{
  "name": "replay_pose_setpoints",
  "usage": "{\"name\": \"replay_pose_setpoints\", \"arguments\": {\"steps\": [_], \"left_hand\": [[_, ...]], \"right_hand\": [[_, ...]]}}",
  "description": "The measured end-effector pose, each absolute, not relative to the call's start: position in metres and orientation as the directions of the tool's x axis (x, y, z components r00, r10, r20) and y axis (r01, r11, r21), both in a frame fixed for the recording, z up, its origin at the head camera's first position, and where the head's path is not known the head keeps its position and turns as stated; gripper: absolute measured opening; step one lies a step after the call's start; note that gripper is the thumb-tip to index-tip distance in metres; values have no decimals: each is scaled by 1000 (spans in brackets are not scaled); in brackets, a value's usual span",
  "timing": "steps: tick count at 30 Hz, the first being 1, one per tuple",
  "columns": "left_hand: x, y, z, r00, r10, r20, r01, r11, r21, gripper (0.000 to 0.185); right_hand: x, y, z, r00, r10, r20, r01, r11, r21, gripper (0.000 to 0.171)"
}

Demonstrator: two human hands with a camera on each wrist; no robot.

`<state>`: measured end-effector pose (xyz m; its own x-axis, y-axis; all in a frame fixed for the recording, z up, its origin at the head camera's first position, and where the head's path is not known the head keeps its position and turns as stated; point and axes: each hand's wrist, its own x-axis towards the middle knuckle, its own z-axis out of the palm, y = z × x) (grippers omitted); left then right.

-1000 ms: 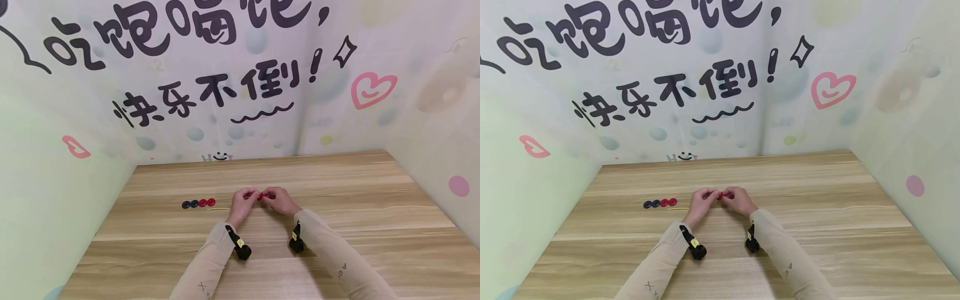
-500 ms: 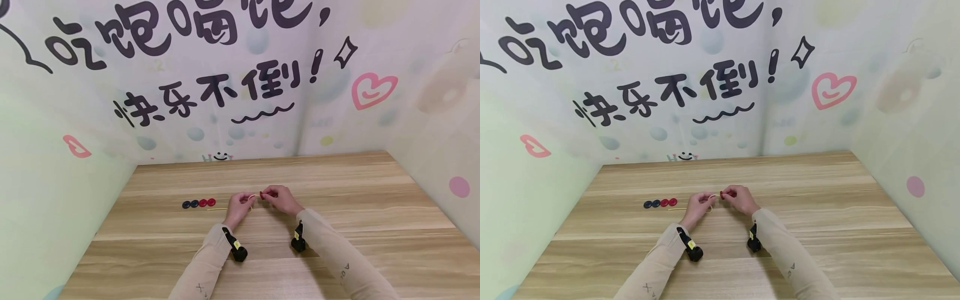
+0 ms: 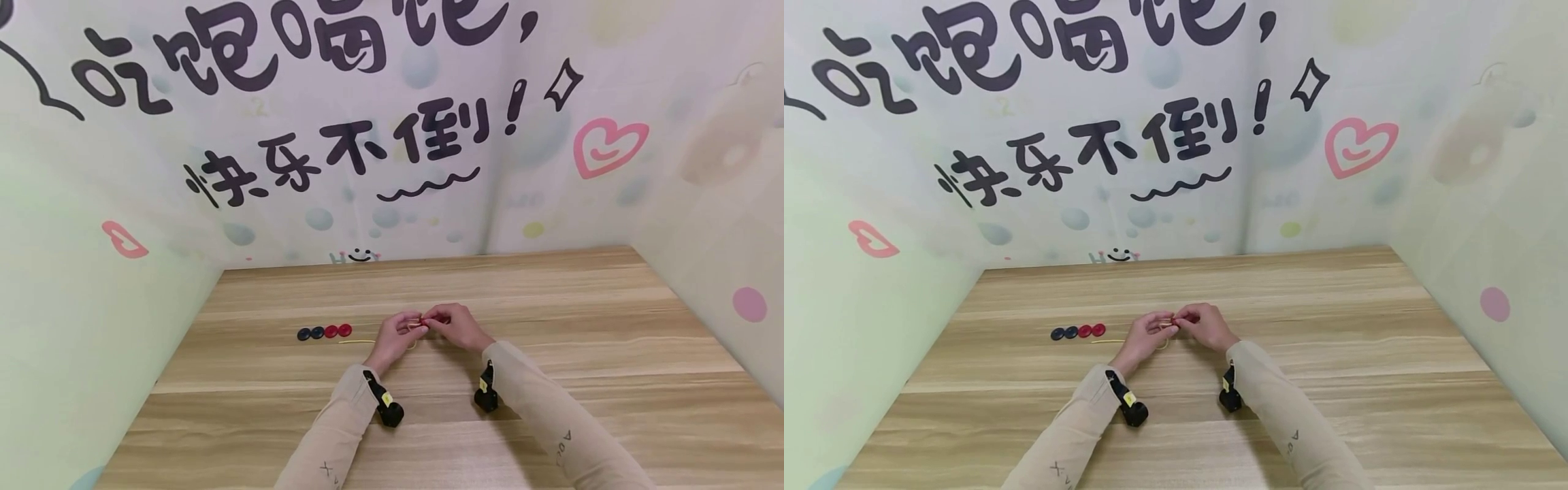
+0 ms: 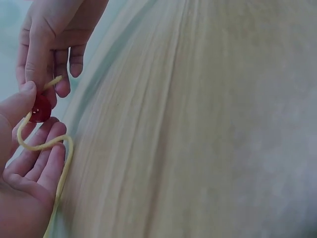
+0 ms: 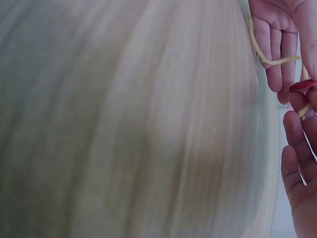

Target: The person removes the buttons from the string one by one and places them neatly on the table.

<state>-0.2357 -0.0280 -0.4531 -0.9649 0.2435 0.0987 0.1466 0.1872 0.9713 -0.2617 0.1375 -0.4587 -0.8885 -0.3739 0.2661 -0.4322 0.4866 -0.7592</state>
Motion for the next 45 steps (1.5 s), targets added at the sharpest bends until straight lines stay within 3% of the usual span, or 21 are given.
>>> {"name": "replay_pose_setpoints", "arguments": {"steps": [3, 13, 31, 45], "left_hand": [[-229, -26, -442, -962, 253, 103, 156, 198, 968, 31], [-245, -33, -469, -976, 204, 72, 122, 242, 963, 34], [-250, -68, -463, -986, 153, 63, 97, 228, 969, 35], [-253, -104, -455, -996, 55, 75, 88, 297, 951, 34]], "right_hand": [[-262, 138, -459, -890, -370, 266, -431, 495, -755, 7], [-258, 144, -458, -908, -356, 221, -381, 481, -789, 7], [-256, 166, -460, -924, -341, 175, -345, 540, -768, 8], [-258, 185, -465, -911, -365, 189, -381, 576, -723, 6]]}}
